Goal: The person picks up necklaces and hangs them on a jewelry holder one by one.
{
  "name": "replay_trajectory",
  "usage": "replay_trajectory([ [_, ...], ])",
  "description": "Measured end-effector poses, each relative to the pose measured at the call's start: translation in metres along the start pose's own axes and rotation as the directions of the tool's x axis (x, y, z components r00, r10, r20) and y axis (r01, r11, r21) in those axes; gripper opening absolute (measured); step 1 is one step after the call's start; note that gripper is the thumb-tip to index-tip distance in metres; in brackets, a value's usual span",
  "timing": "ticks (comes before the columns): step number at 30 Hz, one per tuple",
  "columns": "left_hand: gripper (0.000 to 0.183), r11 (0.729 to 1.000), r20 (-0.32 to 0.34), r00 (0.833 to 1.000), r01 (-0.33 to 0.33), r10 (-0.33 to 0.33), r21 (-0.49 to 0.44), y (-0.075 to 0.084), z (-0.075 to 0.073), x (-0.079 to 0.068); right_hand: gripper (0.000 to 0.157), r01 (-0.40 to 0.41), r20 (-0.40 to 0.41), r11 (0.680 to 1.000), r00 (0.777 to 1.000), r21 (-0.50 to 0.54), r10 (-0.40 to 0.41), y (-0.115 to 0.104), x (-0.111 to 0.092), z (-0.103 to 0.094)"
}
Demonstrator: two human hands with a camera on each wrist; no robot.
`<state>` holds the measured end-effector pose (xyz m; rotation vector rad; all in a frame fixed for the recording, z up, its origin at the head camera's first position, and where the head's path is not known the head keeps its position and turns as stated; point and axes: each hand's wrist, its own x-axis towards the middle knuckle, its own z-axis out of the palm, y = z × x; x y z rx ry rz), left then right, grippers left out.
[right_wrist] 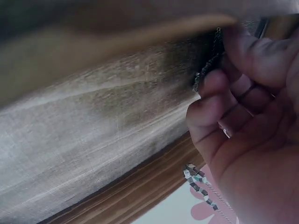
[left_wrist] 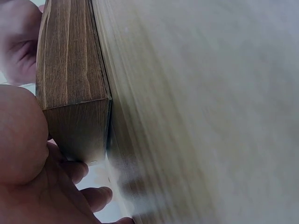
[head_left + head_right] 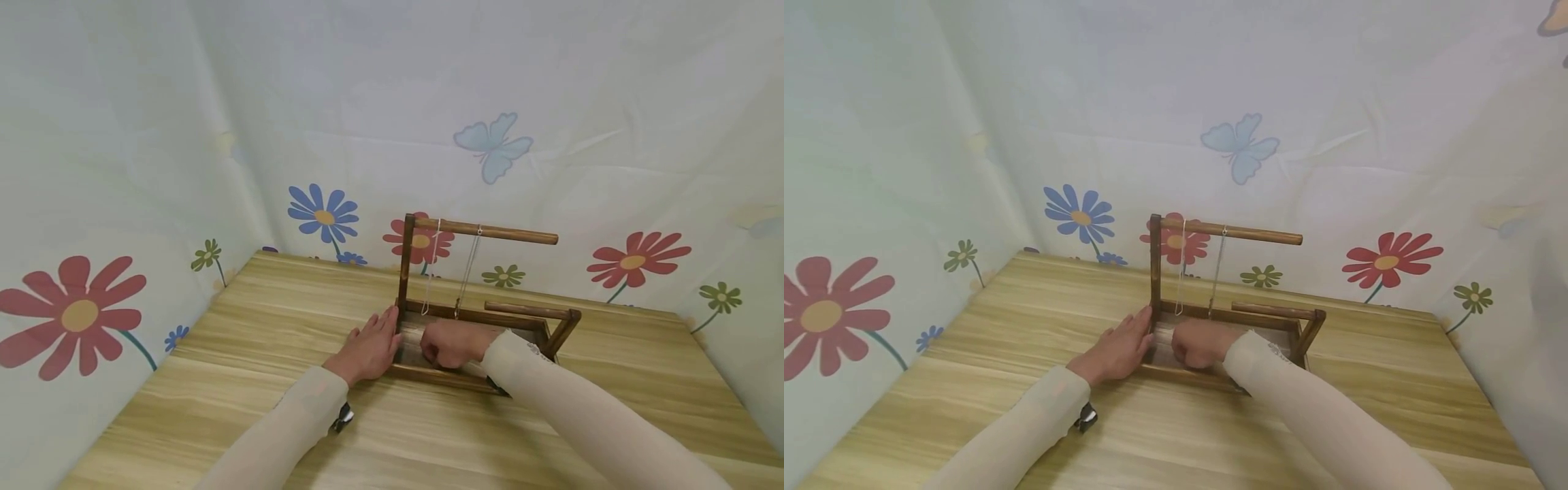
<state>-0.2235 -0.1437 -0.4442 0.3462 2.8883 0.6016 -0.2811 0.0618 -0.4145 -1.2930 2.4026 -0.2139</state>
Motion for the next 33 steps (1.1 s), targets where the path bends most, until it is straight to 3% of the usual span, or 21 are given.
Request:
replay_trajectory([
  [4,0.062,1.0,-0.003,1.0,0.0,0.0,0.005,0.0,0.0,0.0,0.03,0.064,-0.069,0.997,0.996,0.05,-0.061,0.003,-0.002,0.0],
  [9,0.062,1.0,-0.009,1.0,-0.003,0.003,0.008,0.001,0.0,0.0,0.023,0.145,-0.193,0.967,0.976,0.208,-0.104,0.006,-0.008,-0.001],
  [16,0.062,1.0,-0.009,1.0,-0.002,0.002,0.003,0.002,-0.001,-0.002,0.01,0.129,-0.28,0.893,0.96,0.431,-0.003,0.001,-0.015,-0.006],
  [22,0.062,1.0,-0.006,1.0,-0.003,0.003,0.001,0.002,-0.001,-0.001,0.008,0.089,-0.254,0.84,0.965,0.534,0.059,-0.001,-0.02,-0.012],
  [28,0.062,1.0,-0.006,1.0,0.004,-0.004,-0.01,0.002,-0.001,-0.002,0.013,0.098,-0.244,0.726,0.965,0.68,0.098,-0.003,-0.022,-0.013],
  [33,0.062,1.0,-0.007,1.0,0.006,-0.006,-0.008,0.002,-0.001,-0.002,0.01,0.142,-0.247,0.573,0.963,0.807,0.109,-0.004,-0.024,-0.012],
])
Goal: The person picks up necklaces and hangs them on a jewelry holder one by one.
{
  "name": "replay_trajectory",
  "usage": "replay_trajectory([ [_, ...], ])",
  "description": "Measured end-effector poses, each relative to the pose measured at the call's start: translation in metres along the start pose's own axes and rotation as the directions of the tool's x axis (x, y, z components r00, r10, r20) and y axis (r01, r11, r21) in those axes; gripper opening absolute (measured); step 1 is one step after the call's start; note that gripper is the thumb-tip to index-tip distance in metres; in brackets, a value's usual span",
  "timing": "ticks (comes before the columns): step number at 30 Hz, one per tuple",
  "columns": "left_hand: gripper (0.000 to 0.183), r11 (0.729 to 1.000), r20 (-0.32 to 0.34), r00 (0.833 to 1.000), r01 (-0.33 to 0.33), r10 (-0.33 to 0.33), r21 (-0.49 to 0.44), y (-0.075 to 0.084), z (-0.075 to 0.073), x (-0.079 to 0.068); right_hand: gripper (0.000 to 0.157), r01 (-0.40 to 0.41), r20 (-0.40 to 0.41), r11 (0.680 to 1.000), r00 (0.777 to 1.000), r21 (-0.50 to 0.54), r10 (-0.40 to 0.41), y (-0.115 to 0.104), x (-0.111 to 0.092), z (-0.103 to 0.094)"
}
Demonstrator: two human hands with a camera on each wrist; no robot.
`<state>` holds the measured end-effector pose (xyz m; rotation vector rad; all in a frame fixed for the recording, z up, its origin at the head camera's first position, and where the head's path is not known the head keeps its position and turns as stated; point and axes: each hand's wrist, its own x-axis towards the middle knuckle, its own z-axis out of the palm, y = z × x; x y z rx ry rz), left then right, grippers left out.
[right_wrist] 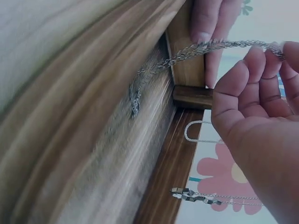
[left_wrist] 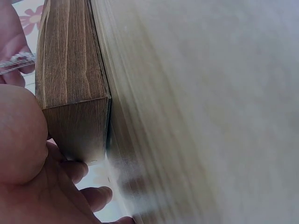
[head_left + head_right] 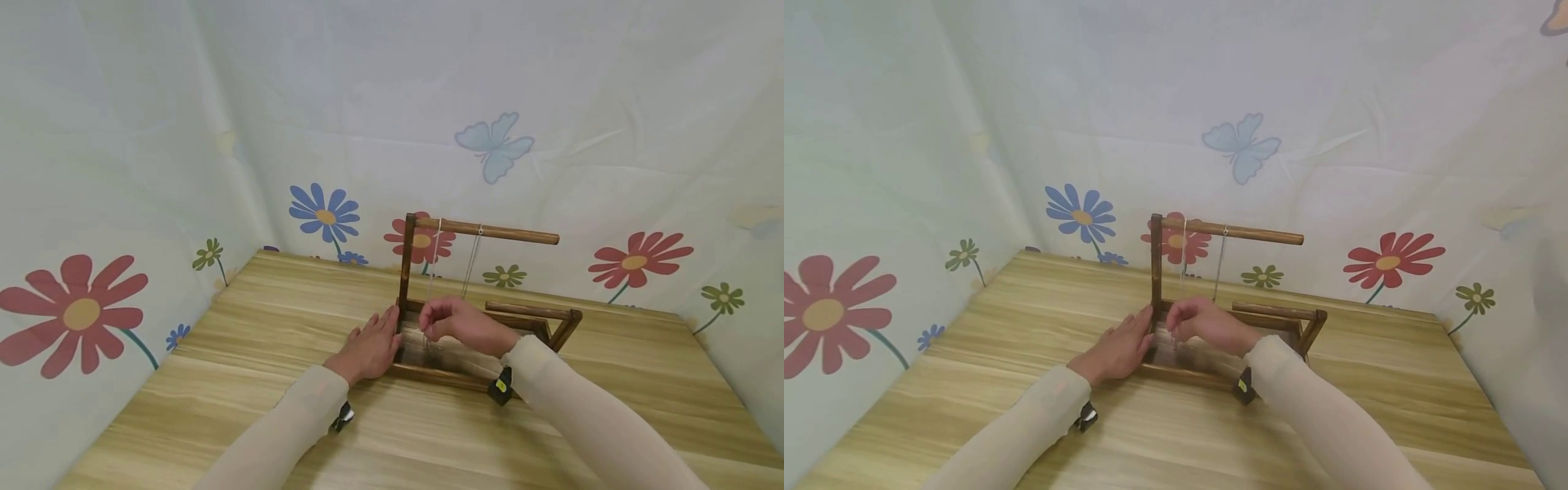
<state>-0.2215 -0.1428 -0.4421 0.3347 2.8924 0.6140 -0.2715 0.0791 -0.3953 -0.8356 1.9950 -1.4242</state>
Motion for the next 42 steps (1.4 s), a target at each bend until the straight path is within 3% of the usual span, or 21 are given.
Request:
replay_trajectory([
  [3,0.062,1.0,-0.001,1.0,-0.001,0.001,0.002,0.0,0.0,0.0,0.009,0.026,0.022,0.989,0.999,0.149,-0.029,0.001,-0.001,0.001],
  [7,0.062,1.0,0.005,1.0,-0.001,0.001,0.004,0.0,0.0,0.0,0.016,0.049,0.05,0.95,0.996,0.31,-0.067,0.0,-0.002,0.002],
  [12,0.062,1.0,0.009,1.0,-0.002,0.002,0.008,0.0,-0.001,-0.001,0.018,0.042,0.054,0.934,0.996,0.356,-0.065,0.0,-0.003,0.002],
  [15,0.062,1.0,0.008,1.0,-0.004,0.004,0.01,0.0,-0.001,-0.001,0.013,0.029,0.029,0.964,0.999,0.266,-0.038,-0.002,-0.004,0.002],
  [19,0.062,1.0,0.006,1.0,-0.007,0.007,0.007,0.0,-0.001,0.0,0.003,0.024,-0.061,0.998,0.998,0.055,-0.021,-0.009,-0.008,0.001],
  [22,0.062,1.0,0.006,1.0,-0.007,0.007,0.004,0.0,-0.001,-0.001,0.01,0.04,-0.151,0.998,0.987,-0.048,-0.047,-0.015,-0.01,0.001],
  [28,0.062,1.0,0.008,1.0,-0.002,0.002,0.004,0.0,-0.001,0.0,0.004,0.101,-0.273,0.986,0.953,-0.132,-0.134,-0.03,-0.015,0.003],
  [33,0.063,1.0,0.014,1.0,0.004,-0.004,0.003,-0.001,0.0,0.001,0.005,0.149,-0.265,0.951,0.938,-0.27,-0.222,-0.039,-0.016,0.003],
  [39,0.063,1.0,0.021,1.0,0.005,-0.005,0.001,0.0,-0.002,0.0,0.014,0.16,-0.161,0.85,0.948,-0.502,-0.274,-0.056,-0.019,-0.001],
  [42,0.062,1.0,0.021,1.0,0.005,-0.005,0.005,0.0,-0.002,-0.001,0.021,0.169,-0.112,0.804,0.953,-0.57,-0.28,-0.066,-0.021,-0.004],
])
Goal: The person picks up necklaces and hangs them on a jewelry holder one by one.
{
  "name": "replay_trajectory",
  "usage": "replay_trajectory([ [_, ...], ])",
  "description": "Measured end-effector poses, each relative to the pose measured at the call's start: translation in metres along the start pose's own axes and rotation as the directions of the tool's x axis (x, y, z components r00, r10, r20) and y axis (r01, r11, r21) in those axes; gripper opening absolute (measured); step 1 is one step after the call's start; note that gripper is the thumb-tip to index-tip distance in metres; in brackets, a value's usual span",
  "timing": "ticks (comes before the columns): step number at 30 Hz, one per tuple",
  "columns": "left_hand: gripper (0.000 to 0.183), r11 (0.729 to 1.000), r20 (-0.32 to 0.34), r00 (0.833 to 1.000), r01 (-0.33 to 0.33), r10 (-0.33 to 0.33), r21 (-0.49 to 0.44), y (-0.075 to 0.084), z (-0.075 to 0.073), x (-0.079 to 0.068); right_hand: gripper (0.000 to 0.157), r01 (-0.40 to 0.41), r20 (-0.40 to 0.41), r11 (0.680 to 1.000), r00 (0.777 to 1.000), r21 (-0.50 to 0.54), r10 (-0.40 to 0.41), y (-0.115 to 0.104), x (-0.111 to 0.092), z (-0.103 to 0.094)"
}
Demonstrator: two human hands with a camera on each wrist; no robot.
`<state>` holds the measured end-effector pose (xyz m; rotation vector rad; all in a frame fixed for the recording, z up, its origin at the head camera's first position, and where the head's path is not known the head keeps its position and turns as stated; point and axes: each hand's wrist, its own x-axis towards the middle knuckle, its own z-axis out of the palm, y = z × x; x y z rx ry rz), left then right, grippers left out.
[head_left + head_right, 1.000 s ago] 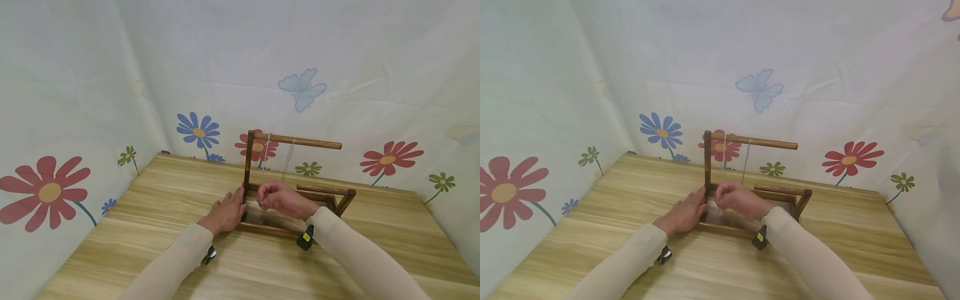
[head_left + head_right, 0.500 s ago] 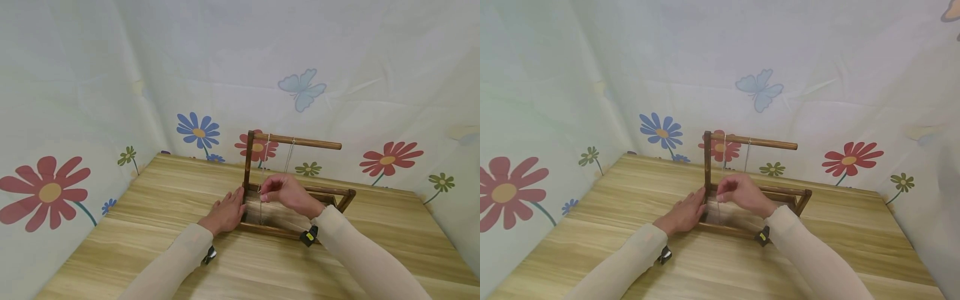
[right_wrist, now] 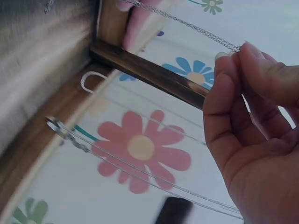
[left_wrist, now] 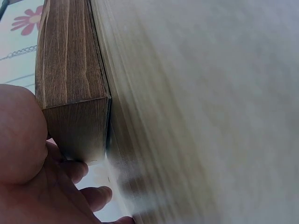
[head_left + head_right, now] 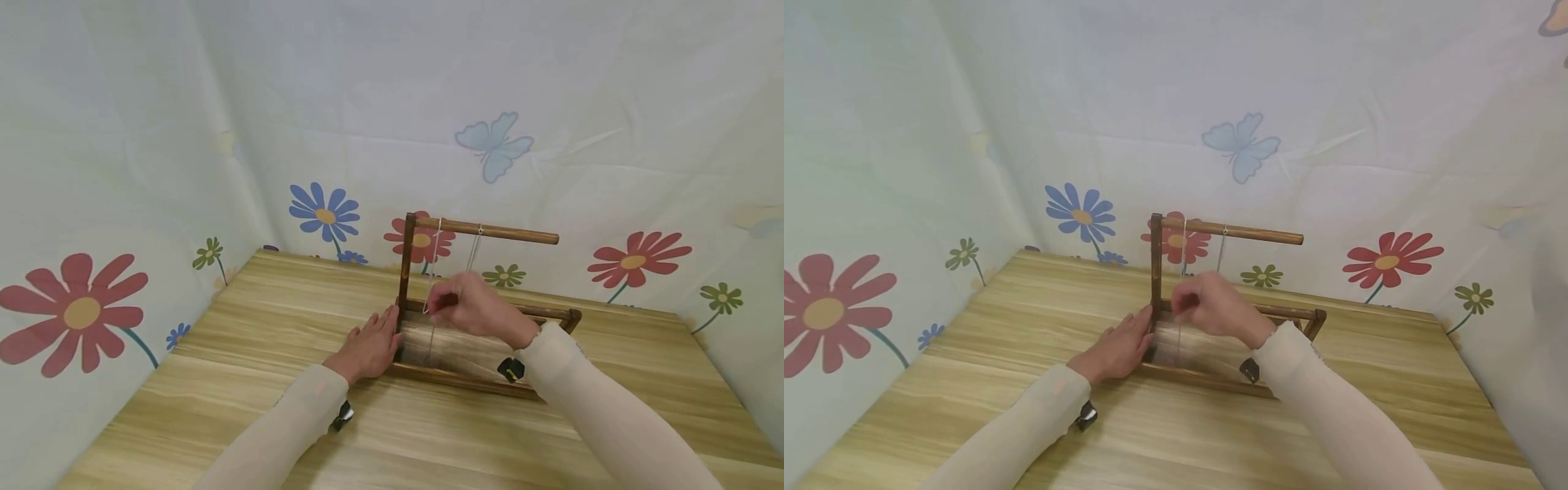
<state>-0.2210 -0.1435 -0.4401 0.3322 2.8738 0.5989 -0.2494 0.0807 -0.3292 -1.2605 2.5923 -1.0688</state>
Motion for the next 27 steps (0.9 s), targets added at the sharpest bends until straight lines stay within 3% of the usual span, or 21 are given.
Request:
replay_trajectory([
  [8,0.062,1.0,-0.001,1.0,-0.002,0.002,-0.009,-0.001,0.0,0.0,0.036,0.092,0.05,0.98,0.995,-0.177,-0.084,-0.013,0.006,-0.016],
  [12,0.064,1.0,-0.015,1.0,-0.009,0.009,-0.018,-0.003,0.004,0.002,0.034,0.084,0.087,0.975,0.994,-0.205,-0.067,-0.017,0.01,-0.018],
  [15,0.064,1.0,-0.014,1.0,-0.009,0.009,-0.025,-0.003,0.004,0.003,0.027,0.025,0.135,0.994,0.991,-0.107,-0.01,-0.014,0.01,-0.017],
  [18,0.064,0.999,-0.017,1.0,-0.007,0.006,-0.034,-0.004,0.006,0.005,0.019,-0.06,0.19,0.991,0.981,0.12,0.036,-0.008,0.008,-0.016],
  [21,0.065,0.999,-0.029,1.0,-0.009,0.008,-0.03,-0.012,0.015,0.012,0.012,-0.131,0.228,0.917,0.973,0.377,0.045,-0.003,0.006,-0.014],
  [24,0.066,0.999,-0.03,1.0,-0.005,0.004,-0.032,-0.019,0.022,0.019,0.009,-0.182,0.24,0.796,0.97,0.577,0.048,0.002,0.003,-0.011],
  [27,0.067,0.999,-0.026,1.0,0.004,-0.005,-0.039,-0.021,0.023,0.023,0.008,-0.166,0.189,0.68,0.981,0.714,0.041,0.007,0.001,-0.008],
])
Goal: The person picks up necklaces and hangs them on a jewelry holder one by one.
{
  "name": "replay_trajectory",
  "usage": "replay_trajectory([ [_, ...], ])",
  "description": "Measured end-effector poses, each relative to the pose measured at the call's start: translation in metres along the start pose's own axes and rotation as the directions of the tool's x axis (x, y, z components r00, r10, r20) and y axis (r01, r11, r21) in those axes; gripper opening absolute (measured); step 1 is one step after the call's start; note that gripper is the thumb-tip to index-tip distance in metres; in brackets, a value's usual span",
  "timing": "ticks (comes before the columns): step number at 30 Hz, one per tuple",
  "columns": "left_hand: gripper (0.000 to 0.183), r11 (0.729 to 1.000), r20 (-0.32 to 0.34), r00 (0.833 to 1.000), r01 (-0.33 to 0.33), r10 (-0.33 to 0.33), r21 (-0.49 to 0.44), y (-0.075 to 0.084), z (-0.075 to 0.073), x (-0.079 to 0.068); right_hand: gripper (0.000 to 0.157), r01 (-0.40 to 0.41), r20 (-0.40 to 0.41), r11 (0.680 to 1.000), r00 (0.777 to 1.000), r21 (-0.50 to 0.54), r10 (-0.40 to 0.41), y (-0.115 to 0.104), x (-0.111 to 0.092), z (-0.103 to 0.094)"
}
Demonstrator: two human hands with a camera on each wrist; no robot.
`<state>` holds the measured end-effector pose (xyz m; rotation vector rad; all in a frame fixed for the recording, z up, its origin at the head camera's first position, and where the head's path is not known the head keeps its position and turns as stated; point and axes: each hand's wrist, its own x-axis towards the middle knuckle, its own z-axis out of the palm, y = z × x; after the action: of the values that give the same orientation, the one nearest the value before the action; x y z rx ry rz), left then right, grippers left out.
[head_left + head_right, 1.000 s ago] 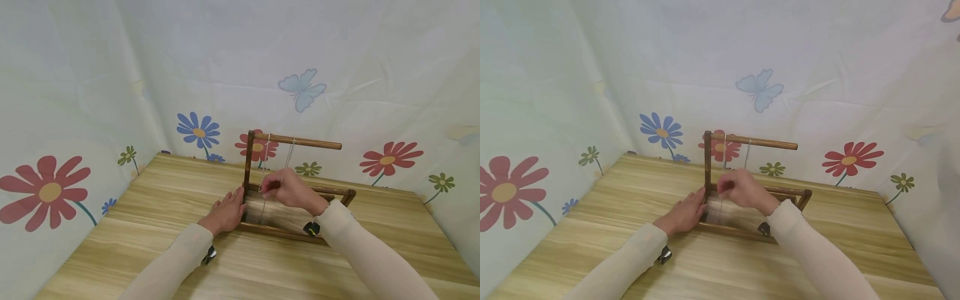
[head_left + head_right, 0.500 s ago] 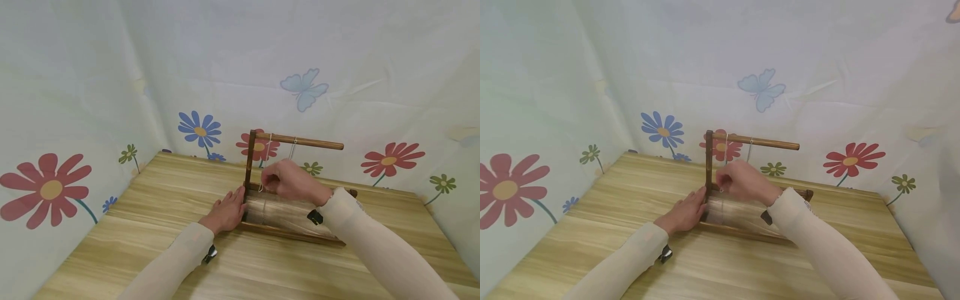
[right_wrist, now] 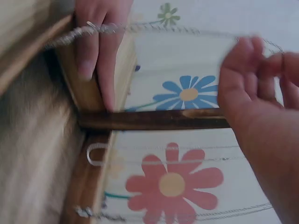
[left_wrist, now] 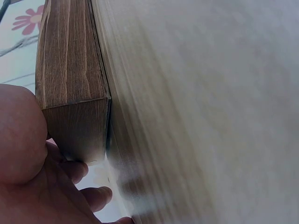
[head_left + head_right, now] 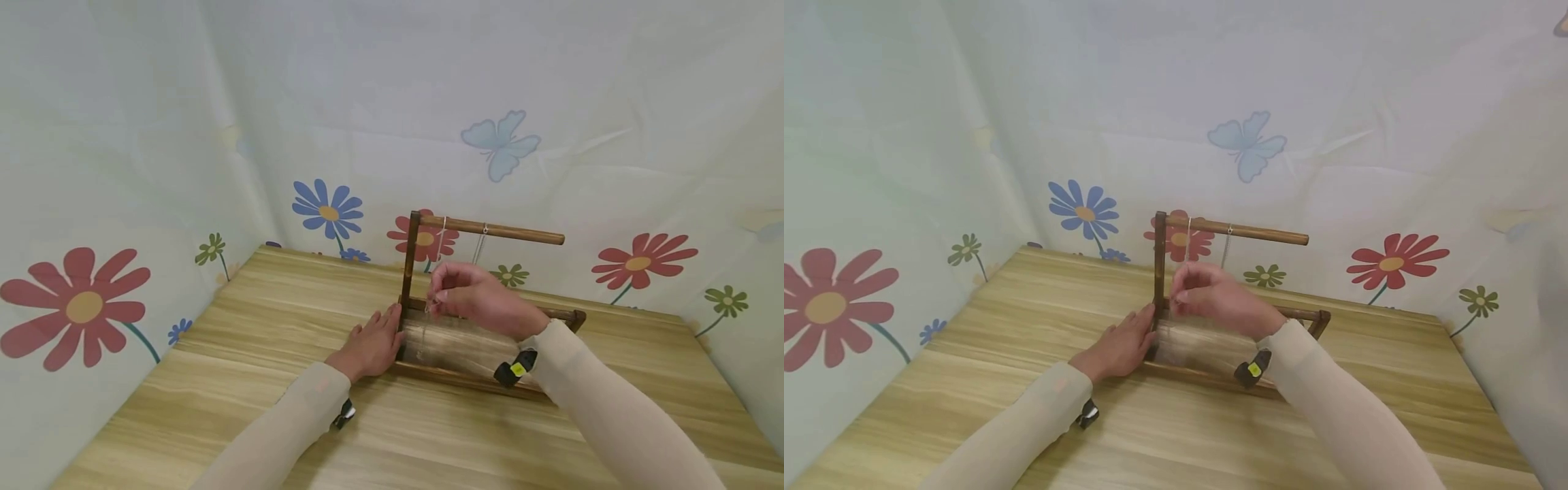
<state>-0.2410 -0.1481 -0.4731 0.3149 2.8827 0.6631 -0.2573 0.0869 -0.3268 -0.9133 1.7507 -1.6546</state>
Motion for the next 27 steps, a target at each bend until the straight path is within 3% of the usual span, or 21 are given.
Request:
replay_trajectory([
  [4,0.067,1.0,0.003,1.0,0.006,-0.006,0.002,0.001,-0.001,0.0,0.015,0.096,-0.047,0.989,0.995,0.109,-0.091,0.004,-0.001,-0.001],
  [8,0.065,1.0,0.011,1.0,0.007,-0.007,0.027,0.014,-0.014,-0.013,0.011,0.14,-0.081,0.987,0.988,0.082,-0.134,0.003,-0.004,-0.001],
  [11,0.064,0.999,0.017,1.0,0.004,-0.004,0.047,0.021,-0.022,-0.021,0.008,0.139,-0.106,0.988,0.986,0.068,-0.131,0.002,-0.007,0.0],
  [19,0.063,0.999,0.017,1.0,-0.005,0.004,0.054,0.021,-0.021,-0.019,0.012,0.099,-0.188,0.984,0.98,0.146,-0.071,-0.003,-0.012,0.001],
  [22,0.064,0.999,0.023,1.0,-0.004,0.003,0.052,0.021,-0.021,-0.019,0.01,0.06,-0.216,0.994,0.976,0.09,-0.039,-0.008,-0.014,-0.001],
  [27,0.064,0.999,0.032,0.999,0.005,-0.007,0.039,0.022,-0.022,-0.02,0.007,-0.015,-0.296,0.995,0.955,-0.098,-0.015,-0.021,-0.019,-0.005],
])
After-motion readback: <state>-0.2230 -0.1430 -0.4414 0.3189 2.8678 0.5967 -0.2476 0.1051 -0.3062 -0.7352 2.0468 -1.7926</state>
